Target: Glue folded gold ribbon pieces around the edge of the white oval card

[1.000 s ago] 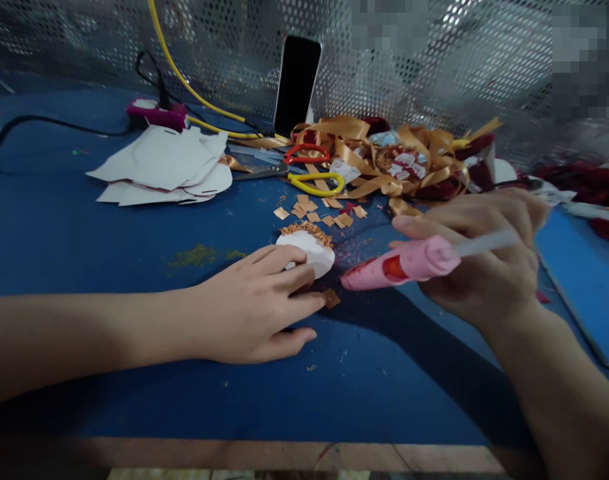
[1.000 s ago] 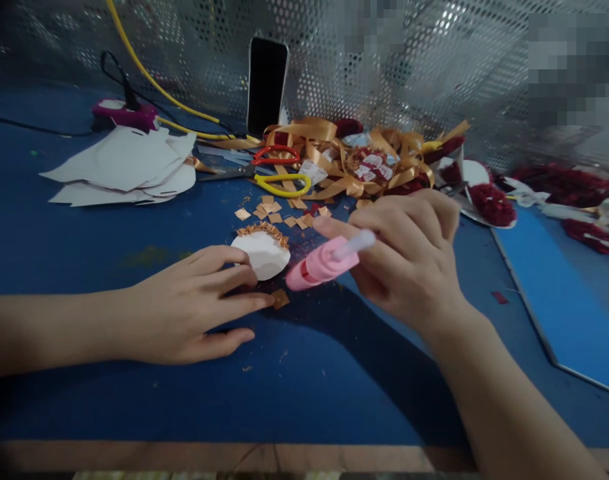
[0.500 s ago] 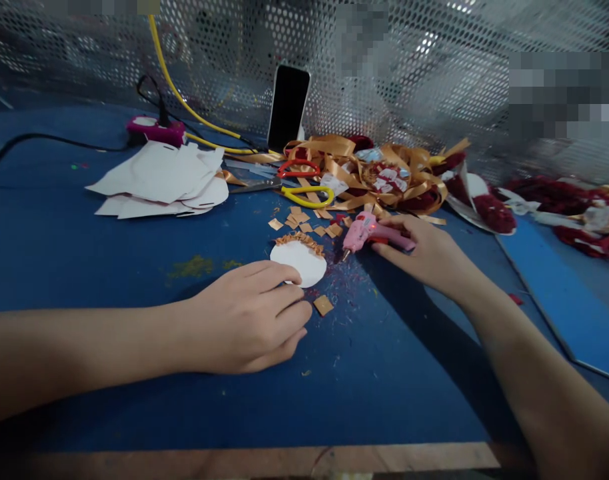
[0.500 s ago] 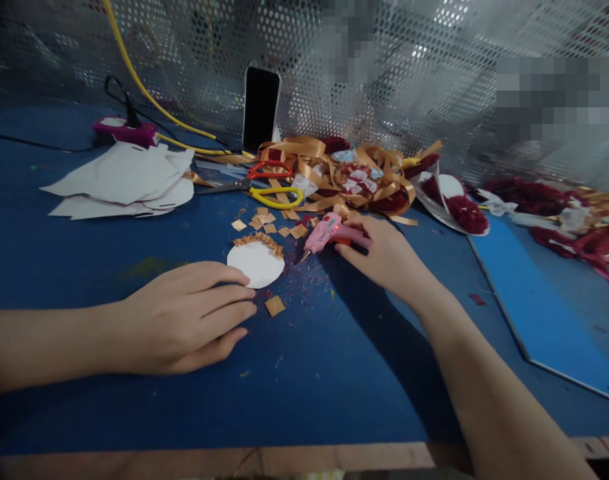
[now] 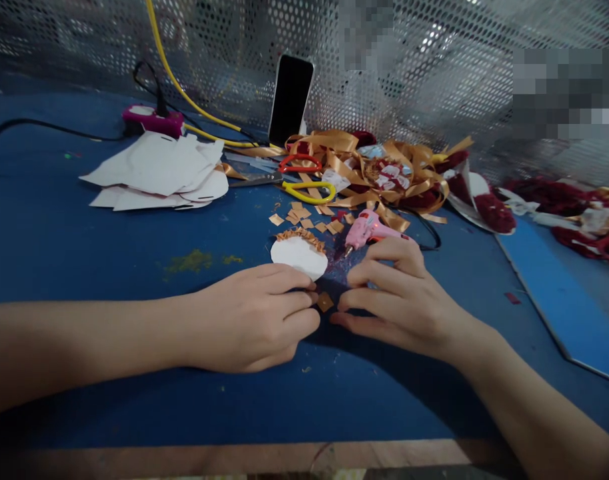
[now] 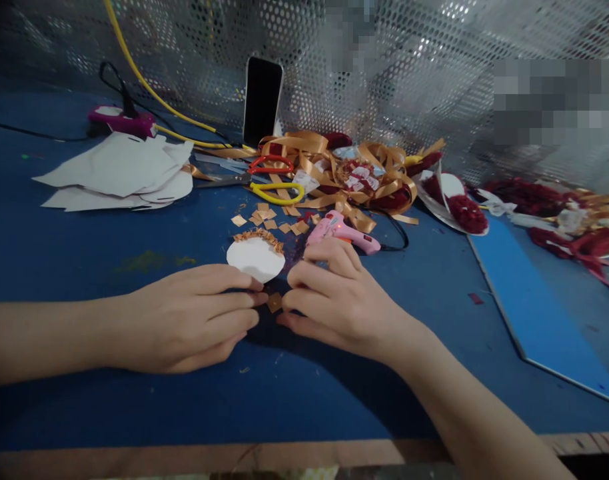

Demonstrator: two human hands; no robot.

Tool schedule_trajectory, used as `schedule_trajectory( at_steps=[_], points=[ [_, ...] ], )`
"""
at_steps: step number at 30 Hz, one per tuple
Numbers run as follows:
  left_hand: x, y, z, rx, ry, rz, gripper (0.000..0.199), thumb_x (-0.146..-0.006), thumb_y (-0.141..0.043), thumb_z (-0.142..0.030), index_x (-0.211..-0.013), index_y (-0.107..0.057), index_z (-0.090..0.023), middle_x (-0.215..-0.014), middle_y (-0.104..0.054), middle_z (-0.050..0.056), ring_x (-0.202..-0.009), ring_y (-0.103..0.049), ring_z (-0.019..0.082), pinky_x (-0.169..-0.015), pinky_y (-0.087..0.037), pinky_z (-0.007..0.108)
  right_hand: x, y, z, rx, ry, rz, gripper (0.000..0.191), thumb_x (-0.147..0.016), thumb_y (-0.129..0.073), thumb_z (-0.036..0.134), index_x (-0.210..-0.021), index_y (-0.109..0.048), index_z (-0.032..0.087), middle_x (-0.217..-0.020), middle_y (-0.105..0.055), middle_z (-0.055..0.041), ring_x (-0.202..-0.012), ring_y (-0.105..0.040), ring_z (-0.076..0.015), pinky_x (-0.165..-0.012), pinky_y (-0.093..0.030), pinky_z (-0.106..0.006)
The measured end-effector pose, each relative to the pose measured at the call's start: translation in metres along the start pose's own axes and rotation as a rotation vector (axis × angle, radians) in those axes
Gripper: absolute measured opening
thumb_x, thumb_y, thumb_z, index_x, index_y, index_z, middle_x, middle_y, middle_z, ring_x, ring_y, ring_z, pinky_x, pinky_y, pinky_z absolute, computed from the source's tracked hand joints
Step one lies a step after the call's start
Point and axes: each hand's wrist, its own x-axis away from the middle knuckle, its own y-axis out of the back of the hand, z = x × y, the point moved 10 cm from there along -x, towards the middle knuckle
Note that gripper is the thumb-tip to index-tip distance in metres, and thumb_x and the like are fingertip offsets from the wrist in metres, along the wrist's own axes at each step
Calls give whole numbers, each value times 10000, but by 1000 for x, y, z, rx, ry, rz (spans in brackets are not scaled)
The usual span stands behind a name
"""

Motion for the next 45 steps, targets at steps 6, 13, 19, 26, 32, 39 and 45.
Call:
schedule_trajectory(
  at_steps=[6, 13, 19, 26, 32, 39, 45],
  points=[
    [-2, -3, -1, 18, -17, 8, 166, -953, -522, -161, -859, -658, -139, -842, -687, 69, -934, -639, 224, -1012, -536, 376, -5, 5, 10, 95, 40, -52, 47, -919, -684, 315, -875, -679, 298, -869, -714, 25, -948, -577, -234, -898, -455, -435],
    [-1, -2, 3, 67, 11, -3, 210, -975, -490, -182, -899, -677, -124, -846, -703, 81, -1000, -646, 254, -979, -537, 372, -6, 11, 21, 107, 83, -142, 36, -917, -698, 244, -892, -686, 221, -853, -716, 6, -978, -558, -206, -957, -439, -403],
    [-1, -2, 4, 95, 14, 6, 212, -972, -492, -173, -904, -683, -114, -861, -711, 80, -1019, -644, 261, -985, -531, 388, -6, 12, 21, 121, 90, -147, 46, -903, -717, 238, -880, -681, 219, -824, -712, 12, -957, -555, -192, -965, -443, -391],
    [-2, -3, 4, 88, 23, 21, 201, -961, -504, -171, -935, -697, -121, -897, -718, 79, -1025, -640, 264, -985, -524, 392, -8, 13, 21, 105, 83, -153, 45, -908, -712, 225, -891, -672, 212, -817, -718, 12, -954, -531, -187, -962, -446, -398],
    [-1, -4, 5, 82, 37, 26, 257, -982, -487, -192, -1038, -728, -121, -1033, -749, 106, -1074, -629, 277, -967, -521, 403, -7, 11, 19, 109, 81, -154, 40, -905, -710, 214, -894, -672, 216, -824, -719, 15, -975, -526, -182, -967, -443, -396],
    [-1, -9, 5, 56, 34, 57, 228, -968, -541, -232, -1079, -720, -144, -1066, -745, 122, -1089, -633, 278, -964, -517, 411, -5, 8, 16, 107, 70, -131, 50, -900, -715, 253, -898, -677, 221, -828, -710, 14, -983, -534, -189, -974, -440, -409],
    [0, -11, 6, 52, 46, 74, 323, -1003, -470, -237, -1161, -710, -90, -1120, -734, 109, -1102, -616, 291, -968, -509, 435, -6, 8, 16, 93, 86, -139, 71, -893, -725, 261, -886, -685, 202, -825, -712, 0, -968, -535, -204, -962, -438, -411]
  ],
)
